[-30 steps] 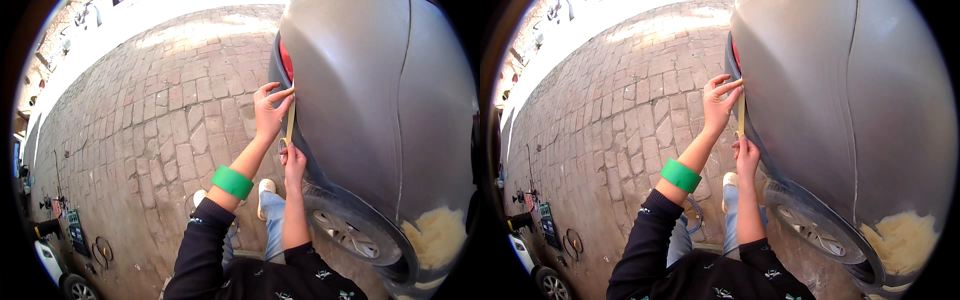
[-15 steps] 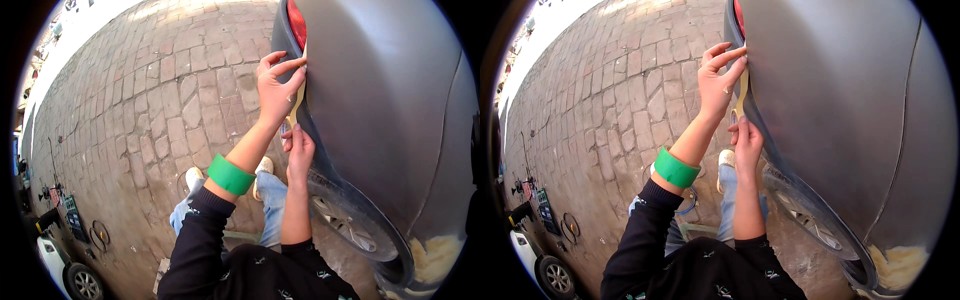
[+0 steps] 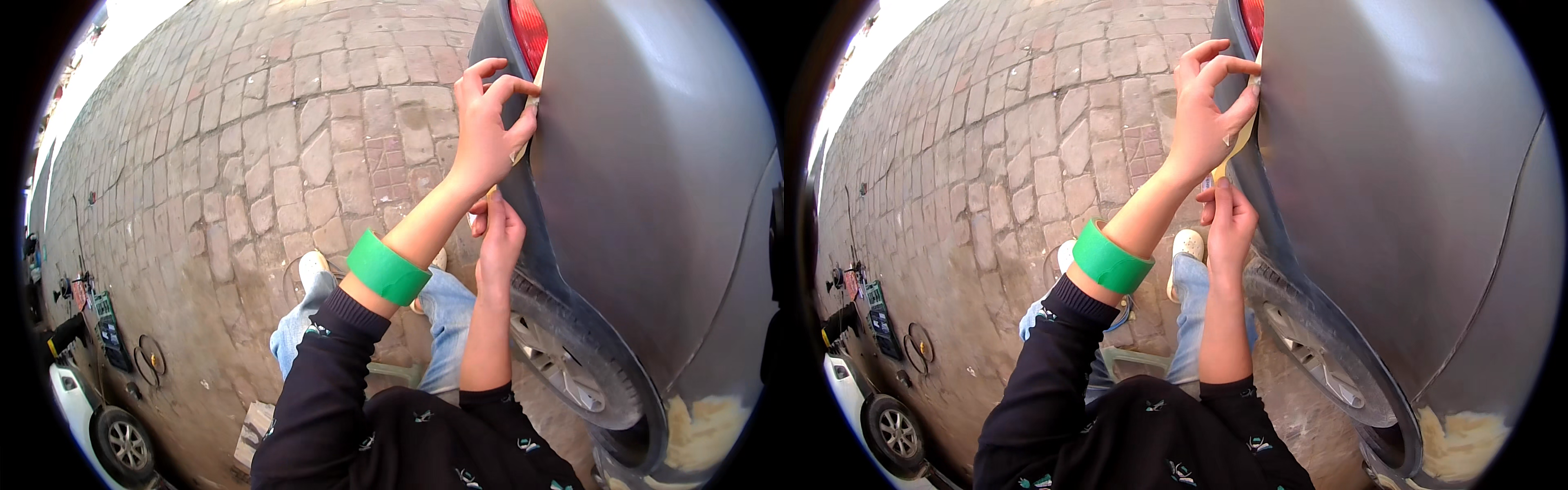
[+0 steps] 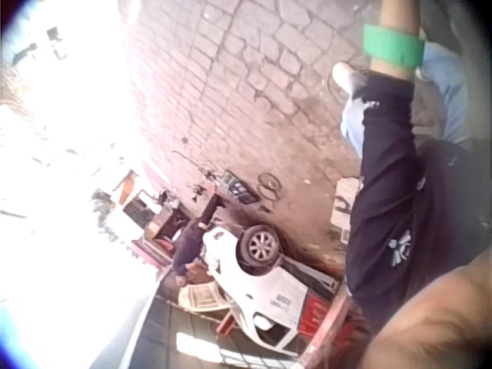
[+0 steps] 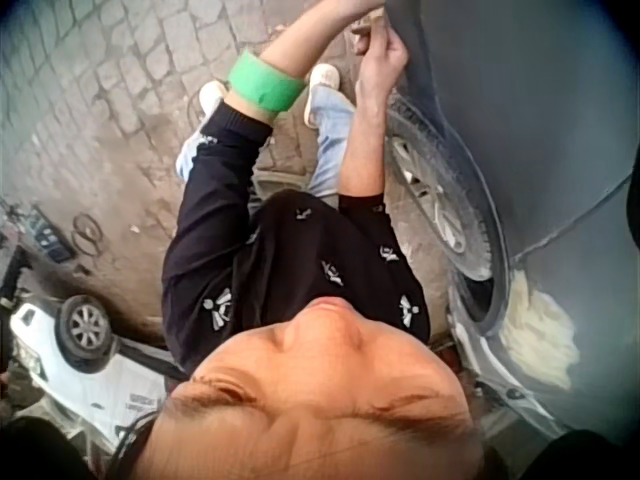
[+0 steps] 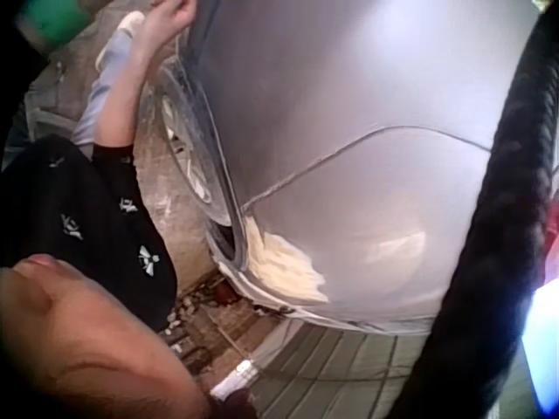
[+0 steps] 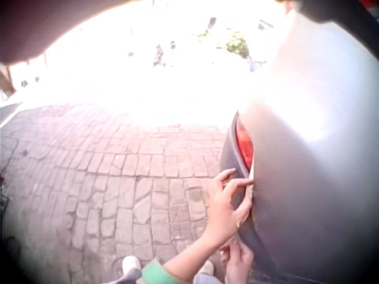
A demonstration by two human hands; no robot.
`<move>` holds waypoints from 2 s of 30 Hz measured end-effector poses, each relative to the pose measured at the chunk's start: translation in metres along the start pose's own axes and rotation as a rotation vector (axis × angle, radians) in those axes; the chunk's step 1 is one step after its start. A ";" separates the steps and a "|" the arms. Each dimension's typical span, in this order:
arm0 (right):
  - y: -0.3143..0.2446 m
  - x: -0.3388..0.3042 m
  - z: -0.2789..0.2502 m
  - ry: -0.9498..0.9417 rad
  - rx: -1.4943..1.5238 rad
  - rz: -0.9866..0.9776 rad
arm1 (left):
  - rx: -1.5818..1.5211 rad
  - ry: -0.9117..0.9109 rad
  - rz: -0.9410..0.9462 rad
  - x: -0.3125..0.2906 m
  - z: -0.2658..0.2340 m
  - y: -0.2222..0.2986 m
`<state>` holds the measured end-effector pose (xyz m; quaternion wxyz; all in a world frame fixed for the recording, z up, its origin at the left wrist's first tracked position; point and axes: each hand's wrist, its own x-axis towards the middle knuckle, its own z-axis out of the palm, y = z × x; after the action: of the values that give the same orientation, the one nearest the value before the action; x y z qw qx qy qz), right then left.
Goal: The person walks to the rear of a grey car and applies masking tape around the taillight. They use a utility knife to cut the tape and trim the edges for a precise fit.
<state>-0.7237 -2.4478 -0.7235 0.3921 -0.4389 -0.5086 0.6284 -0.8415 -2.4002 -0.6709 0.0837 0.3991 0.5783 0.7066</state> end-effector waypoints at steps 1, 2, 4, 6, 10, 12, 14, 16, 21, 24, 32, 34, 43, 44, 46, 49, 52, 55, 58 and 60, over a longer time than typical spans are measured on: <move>-0.001 0.000 0.002 -0.004 0.014 -0.008 | -0.029 -0.032 -0.001 -0.006 -0.002 -0.001; -0.001 0.000 0.002 -0.004 0.022 -0.016 | -0.055 -0.030 -0.008 -0.011 -0.002 -0.002; 0.002 -0.001 0.002 -0.009 0.040 -0.033 | -0.105 -0.025 -0.022 -0.018 0.001 -0.003; 0.006 0.001 -0.001 -0.022 0.060 -0.049 | -0.095 -0.005 -0.007 -0.020 0.005 -0.004; 0.002 0.000 -0.002 0.011 0.025 -0.026 | -0.067 0.006 0.029 -0.027 0.005 -0.013; 0.005 0.002 -0.005 0.039 0.062 -0.048 | -0.071 -0.014 0.040 -0.030 0.003 -0.016; 0.009 0.004 -0.009 0.025 0.073 -0.058 | -0.067 -0.004 0.066 -0.032 0.002 -0.018; 0.011 0.005 -0.011 0.046 0.075 -0.060 | -0.040 0.002 0.097 -0.032 0.002 -0.019; -0.004 -0.009 -0.011 0.212 0.017 -0.203 | 0.231 0.006 0.253 -0.025 -0.006 -0.017; -0.009 -0.023 -0.007 0.261 -0.068 -0.347 | 0.376 0.024 0.325 -0.022 -0.012 -0.018; -0.007 -0.015 -0.004 0.293 -0.048 -0.096 | 0.383 0.023 0.355 -0.022 -0.013 -0.023; -0.005 -0.009 -0.004 0.294 0.013 -0.030 | 0.348 0.019 0.344 -0.020 -0.013 -0.021; -0.002 0.001 -0.007 0.268 0.114 0.046 | 0.038 0.091 0.140 -0.018 -0.002 -0.018; -0.001 0.001 -0.007 0.265 0.110 0.051 | 0.026 0.110 0.126 -0.018 0.000 -0.017; 0.003 0.002 -0.009 0.244 0.116 0.053 | 0.002 0.149 0.097 -0.017 0.003 -0.018; 0.002 0.002 -0.009 0.224 0.121 0.055 | -0.015 0.178 0.069 -0.016 0.005 -0.015; 0.002 0.003 -0.008 0.205 0.137 0.067 | -0.045 0.175 0.072 -0.013 0.006 -0.013; 0.003 0.004 -0.010 0.165 0.179 0.100 | -0.074 0.139 0.052 -0.010 0.007 -0.010; 0.004 0.004 -0.013 0.141 0.217 0.133 | -0.075 0.117 0.040 -0.007 0.008 -0.011; 0.004 0.004 -0.013 0.143 0.237 0.140 | -0.122 0.094 0.004 -0.007 0.008 -0.012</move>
<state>-0.7123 -2.4407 -0.7290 0.4315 -0.4674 -0.3699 0.6771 -0.8358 -2.3944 -0.6842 0.0795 0.3608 0.5367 0.7586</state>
